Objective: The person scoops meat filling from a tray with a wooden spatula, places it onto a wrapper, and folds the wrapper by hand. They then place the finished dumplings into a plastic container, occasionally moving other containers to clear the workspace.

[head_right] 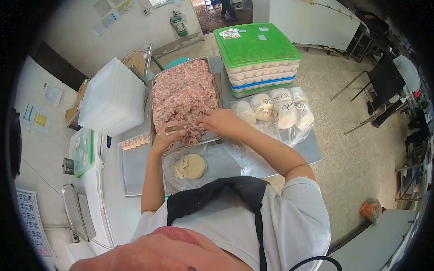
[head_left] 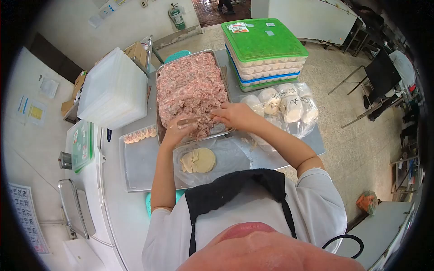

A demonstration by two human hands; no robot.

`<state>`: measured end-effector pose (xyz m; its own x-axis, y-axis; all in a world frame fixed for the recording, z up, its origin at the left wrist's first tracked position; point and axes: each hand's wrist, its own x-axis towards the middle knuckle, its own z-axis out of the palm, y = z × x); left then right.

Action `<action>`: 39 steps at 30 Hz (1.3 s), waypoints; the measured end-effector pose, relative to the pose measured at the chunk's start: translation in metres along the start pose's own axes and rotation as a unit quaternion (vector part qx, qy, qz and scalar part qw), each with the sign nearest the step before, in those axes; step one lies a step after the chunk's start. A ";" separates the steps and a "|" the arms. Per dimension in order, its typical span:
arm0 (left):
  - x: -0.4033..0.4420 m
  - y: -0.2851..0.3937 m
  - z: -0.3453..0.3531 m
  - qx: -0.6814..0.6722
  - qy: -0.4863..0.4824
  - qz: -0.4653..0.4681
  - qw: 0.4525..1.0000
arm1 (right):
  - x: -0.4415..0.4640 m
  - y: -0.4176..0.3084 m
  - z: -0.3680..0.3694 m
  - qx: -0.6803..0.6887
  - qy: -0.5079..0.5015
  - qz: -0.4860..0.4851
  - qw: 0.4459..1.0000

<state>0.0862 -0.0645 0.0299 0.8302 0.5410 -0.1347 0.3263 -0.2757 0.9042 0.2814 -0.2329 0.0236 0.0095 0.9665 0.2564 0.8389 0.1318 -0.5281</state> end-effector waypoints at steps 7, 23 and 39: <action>0.001 -0.016 0.013 -0.001 0.120 -0.054 0.991 | 0.001 0.064 0.038 -0.239 -0.009 0.060 0.969; 0.009 -0.037 0.010 0.167 0.084 0.154 0.970 | 0.001 0.042 -0.007 0.070 -0.050 -0.019 0.996; -0.022 -0.008 -0.029 0.084 0.079 0.167 0.979 | -0.011 -0.001 -0.031 -0.041 0.016 0.115 0.992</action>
<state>0.0526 -0.0513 0.0373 0.8272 0.5113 0.2330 0.1304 -0.5781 0.8055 0.2973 -0.2508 0.0469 0.2219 0.9612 0.1637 0.8537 -0.1104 -0.5089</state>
